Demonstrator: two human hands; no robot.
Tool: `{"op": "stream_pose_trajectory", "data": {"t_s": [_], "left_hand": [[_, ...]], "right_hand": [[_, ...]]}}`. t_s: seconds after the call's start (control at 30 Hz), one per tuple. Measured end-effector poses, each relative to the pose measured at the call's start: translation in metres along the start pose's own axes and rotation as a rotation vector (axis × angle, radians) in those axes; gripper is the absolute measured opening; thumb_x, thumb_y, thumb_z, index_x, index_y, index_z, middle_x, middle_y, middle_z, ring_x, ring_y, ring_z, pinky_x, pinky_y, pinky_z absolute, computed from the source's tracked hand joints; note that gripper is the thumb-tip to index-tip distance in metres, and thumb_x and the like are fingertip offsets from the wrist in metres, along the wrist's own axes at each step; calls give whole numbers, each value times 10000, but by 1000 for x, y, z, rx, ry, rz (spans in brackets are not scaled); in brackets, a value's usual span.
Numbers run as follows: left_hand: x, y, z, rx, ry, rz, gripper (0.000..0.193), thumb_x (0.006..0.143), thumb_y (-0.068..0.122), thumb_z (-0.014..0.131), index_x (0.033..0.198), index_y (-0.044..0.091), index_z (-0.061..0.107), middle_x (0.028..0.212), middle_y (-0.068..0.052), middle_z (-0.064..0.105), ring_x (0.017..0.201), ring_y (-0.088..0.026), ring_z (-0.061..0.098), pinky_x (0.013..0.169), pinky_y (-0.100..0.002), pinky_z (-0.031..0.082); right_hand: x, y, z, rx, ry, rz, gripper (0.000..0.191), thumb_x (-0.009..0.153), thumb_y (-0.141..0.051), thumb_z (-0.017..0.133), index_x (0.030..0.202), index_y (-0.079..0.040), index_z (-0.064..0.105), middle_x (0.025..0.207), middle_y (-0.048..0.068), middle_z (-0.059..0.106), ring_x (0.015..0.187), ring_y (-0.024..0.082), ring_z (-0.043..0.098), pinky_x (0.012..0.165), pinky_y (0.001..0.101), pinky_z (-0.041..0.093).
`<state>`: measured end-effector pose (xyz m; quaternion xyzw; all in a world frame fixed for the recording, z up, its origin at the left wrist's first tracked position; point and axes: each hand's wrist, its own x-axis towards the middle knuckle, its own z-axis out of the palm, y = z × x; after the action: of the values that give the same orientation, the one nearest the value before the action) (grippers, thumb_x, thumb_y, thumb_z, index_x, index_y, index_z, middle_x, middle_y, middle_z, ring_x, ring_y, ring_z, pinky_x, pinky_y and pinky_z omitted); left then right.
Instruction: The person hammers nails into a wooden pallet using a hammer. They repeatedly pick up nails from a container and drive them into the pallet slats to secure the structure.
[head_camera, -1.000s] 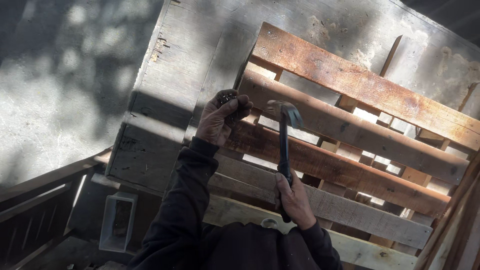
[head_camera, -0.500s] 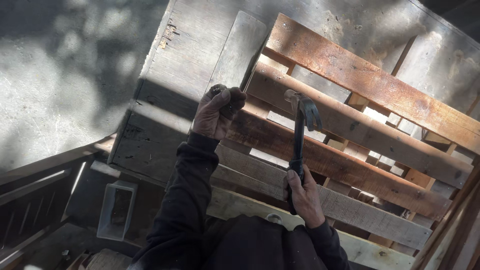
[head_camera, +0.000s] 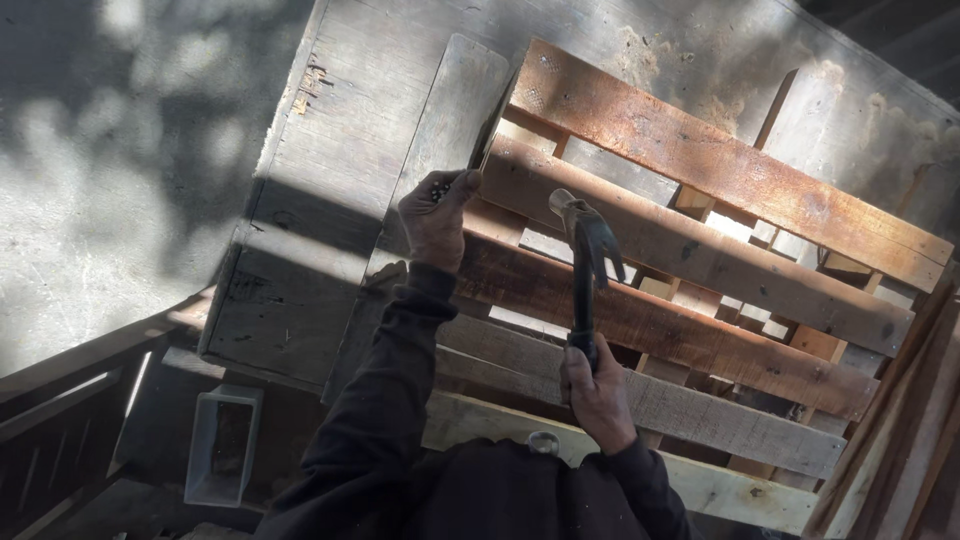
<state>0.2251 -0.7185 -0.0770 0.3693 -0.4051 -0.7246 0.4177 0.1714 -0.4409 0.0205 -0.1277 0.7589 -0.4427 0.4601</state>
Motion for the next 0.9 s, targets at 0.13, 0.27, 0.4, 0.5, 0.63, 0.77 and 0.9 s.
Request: {"op": "stream_pose_trajectory", "data": {"t_s": [0.13, 0.27, 0.4, 0.5, 0.63, 0.77, 0.9], "left_hand": [[0, -7, 22, 384, 44, 283, 166, 899, 148, 831, 1019, 41, 787, 911, -40, 777, 834, -90, 716, 711, -249, 593], [-2, -2, 29, 494, 4, 344, 132, 924, 100, 803, 1033, 33, 773, 917, -59, 766, 838, -129, 739, 716, -279, 612], [-3, 0, 27, 626, -117, 365, 128, 943, 21, 729, 1068, 44, 745, 998, -88, 742, 892, -168, 743, 734, -284, 622], [-2, -5, 27, 659, -91, 426, 103, 917, 53, 795, 1001, 68, 737, 966, -81, 734, 846, -166, 729, 705, -294, 598], [2, -14, 26, 619, -118, 398, 154, 911, 29, 753, 1052, 91, 756, 946, -68, 728, 833, -161, 725, 702, -286, 608], [4, -17, 17, 527, 19, 270, 199, 937, 136, 753, 1133, 96, 754, 872, -87, 720, 785, -207, 698, 666, -314, 594], [1, -7, 9, 797, 304, 270, 288, 1083, 252, 600, 1262, 33, 658, 1092, -175, 739, 1003, -304, 754, 805, -384, 626]], "right_hand": [[14, -1, -1, -140, 10, 182, 433, 970, -522, 540, 958, -89, 562, 594, -27, 508, 459, 72, 521, 425, 268, 491], [10, -13, -9, -68, -9, 107, 367, 998, -453, 542, 949, -90, 541, 575, -19, 498, 440, 81, 507, 403, 266, 465], [9, -26, -8, -70, -61, -189, 371, 1024, -466, 533, 957, -101, 539, 595, -38, 500, 477, 50, 534, 428, 237, 507], [21, -33, -4, -51, -92, -240, 380, 1036, -463, 550, 963, -91, 512, 595, -34, 505, 483, 50, 532, 442, 236, 502], [24, -46, -5, -116, -75, 30, 396, 985, -475, 557, 1010, -81, 542, 599, -30, 489, 455, 57, 508, 409, 252, 496], [7, -72, -9, 135, -113, -435, 444, 1023, -495, 595, 1130, -67, 546, 712, -3, 516, 538, 55, 536, 448, 233, 500], [19, -82, 1, 227, -69, -836, 434, 1053, -486, 616, 1101, -59, 559, 695, 27, 564, 543, 76, 554, 457, 233, 483]]}}
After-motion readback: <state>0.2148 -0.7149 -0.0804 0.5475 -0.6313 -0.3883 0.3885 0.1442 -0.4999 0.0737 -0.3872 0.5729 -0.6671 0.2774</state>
